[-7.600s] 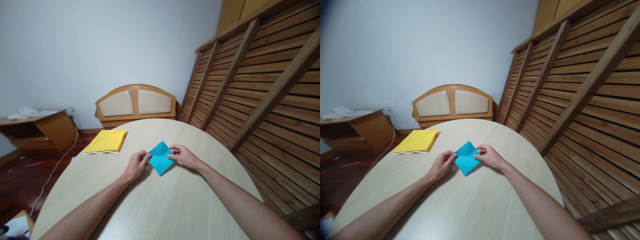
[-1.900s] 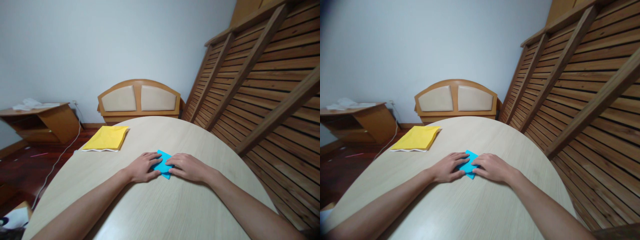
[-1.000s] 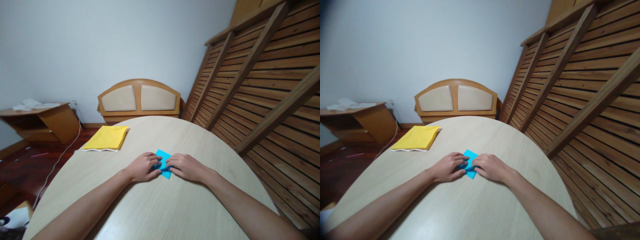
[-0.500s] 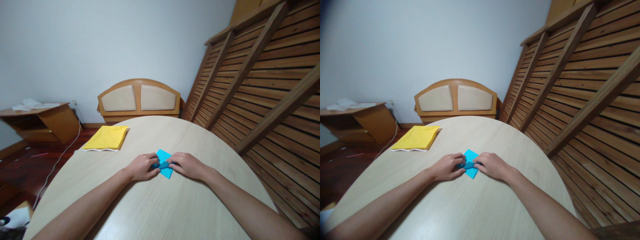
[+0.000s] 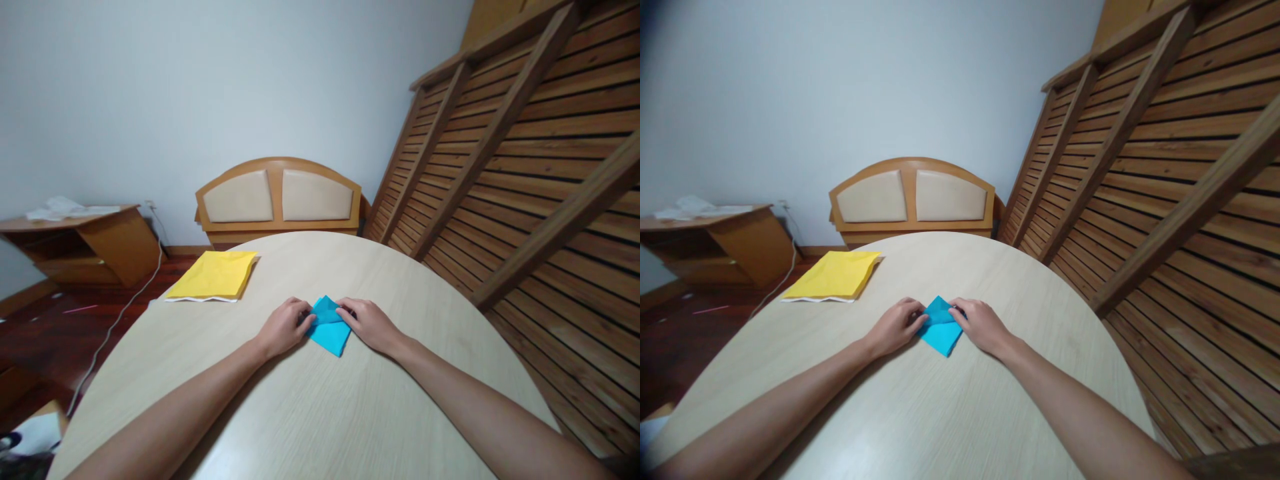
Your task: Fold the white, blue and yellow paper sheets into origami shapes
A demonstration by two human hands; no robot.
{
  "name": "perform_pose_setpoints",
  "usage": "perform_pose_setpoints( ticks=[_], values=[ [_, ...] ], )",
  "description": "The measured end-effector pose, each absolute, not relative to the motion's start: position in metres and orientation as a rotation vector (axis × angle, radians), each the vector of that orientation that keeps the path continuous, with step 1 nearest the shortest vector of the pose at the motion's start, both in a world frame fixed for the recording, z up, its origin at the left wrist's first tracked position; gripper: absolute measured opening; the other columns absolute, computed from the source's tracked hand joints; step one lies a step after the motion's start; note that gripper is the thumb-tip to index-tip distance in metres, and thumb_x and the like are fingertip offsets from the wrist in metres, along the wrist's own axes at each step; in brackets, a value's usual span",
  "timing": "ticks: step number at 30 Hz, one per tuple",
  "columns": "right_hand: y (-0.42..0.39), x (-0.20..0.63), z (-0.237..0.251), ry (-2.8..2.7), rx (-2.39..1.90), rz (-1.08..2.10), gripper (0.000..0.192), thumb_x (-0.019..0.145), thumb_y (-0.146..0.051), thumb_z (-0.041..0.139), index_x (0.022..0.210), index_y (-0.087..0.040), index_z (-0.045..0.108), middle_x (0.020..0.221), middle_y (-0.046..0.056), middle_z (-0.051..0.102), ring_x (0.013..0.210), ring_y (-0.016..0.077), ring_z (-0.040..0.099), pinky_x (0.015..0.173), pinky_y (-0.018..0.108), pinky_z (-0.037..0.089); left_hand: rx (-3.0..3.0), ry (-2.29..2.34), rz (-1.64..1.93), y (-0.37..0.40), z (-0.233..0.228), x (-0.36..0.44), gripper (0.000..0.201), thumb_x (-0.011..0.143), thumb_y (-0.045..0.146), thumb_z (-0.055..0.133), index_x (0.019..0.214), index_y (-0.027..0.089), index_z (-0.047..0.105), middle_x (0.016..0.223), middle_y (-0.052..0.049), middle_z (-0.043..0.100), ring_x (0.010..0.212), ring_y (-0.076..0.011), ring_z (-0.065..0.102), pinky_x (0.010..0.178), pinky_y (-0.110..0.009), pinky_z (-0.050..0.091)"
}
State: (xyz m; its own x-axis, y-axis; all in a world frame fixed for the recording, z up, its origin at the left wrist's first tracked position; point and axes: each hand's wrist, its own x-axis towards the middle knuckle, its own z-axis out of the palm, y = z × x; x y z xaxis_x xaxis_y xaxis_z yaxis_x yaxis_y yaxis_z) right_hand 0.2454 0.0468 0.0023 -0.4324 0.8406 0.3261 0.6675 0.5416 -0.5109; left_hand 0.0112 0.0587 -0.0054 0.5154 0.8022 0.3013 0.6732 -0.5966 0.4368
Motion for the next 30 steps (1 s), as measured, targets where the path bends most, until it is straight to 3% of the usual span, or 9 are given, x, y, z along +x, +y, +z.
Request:
perform_pose_setpoints(
  ticks=[9, 15, 19, 24, 30],
  values=[
    [0.054, 0.242, -0.007, -2.139, -1.221, 0.417, 0.033, 0.099, -0.033, 0.047, 0.122, -0.023, 0.068, 0.120, 0.008, 0.072, 0.109, 0.0248, 0.066, 0.095, 0.039, 0.049, 2.445, 1.428, 0.677, 0.059, -0.005, 0.013, 0.023, 0.095, 0.029, 0.049, 0.103, 0.019, 0.068, 0.088, -0.008, 0.069, 0.088, -0.0227, 0.064, 0.078, -0.033, 0.049],
    [0.058, 0.241, -0.010, -2.118, -1.275, 0.423, 0.031, 0.096, -0.029, 0.053, 0.124, -0.021, 0.062, 0.111, 0.008, 0.072, 0.099, 0.0223, 0.068, 0.087, 0.036, 0.051, 2.549, 1.462, 0.636, 0.057, -0.004, 0.015, 0.026, 0.095, 0.027, 0.049, 0.116, 0.017, 0.062, 0.086, -0.007, 0.070, 0.089, -0.0241, 0.063, 0.078, -0.034, 0.049],
    [0.059, 0.238, -0.012, -2.140, -1.307, 0.377, 0.030, 0.094, -0.024, 0.055, 0.124, -0.021, 0.057, 0.099, 0.006, 0.070, 0.091, 0.0203, 0.067, 0.082, 0.033, 0.050, 2.650, 1.453, 0.589, 0.056, -0.004, 0.016, 0.025, 0.094, 0.026, 0.051, 0.114, 0.016, 0.061, 0.086, -0.008, 0.071, 0.093, -0.0259, 0.061, 0.081, -0.036, 0.050],
    [0.058, 0.237, -0.012, -2.177, -1.312, 0.304, 0.028, 0.093, -0.022, 0.059, 0.120, -0.022, 0.056, 0.107, 0.006, 0.067, 0.097, 0.0198, 0.064, 0.084, 0.032, 0.049, 2.747, 1.390, 0.597, 0.056, -0.005, 0.015, 0.023, 0.095, 0.026, 0.051, 0.110, 0.017, 0.065, 0.104, -0.012, 0.067, 0.095, -0.0254, 0.061, 0.085, -0.039, 0.053],
    [0.058, 0.240, -0.010, -2.233, -1.317, 0.154, 0.013, 0.095, -0.029, 0.060, 0.102, -0.022, 0.067, 0.103, 0.006, 0.064, 0.098, 0.0201, 0.061, 0.085, 0.032, 0.048, 2.851, 1.034, 0.592, 0.064, -0.013, 0.013, 0.045, 0.089, 0.011, 0.050, 0.132, 0.023, 0.059, 0.147, -0.010, 0.049, 0.133, -0.0274, 0.046, 0.110, -0.046, 0.042]
  ],
)
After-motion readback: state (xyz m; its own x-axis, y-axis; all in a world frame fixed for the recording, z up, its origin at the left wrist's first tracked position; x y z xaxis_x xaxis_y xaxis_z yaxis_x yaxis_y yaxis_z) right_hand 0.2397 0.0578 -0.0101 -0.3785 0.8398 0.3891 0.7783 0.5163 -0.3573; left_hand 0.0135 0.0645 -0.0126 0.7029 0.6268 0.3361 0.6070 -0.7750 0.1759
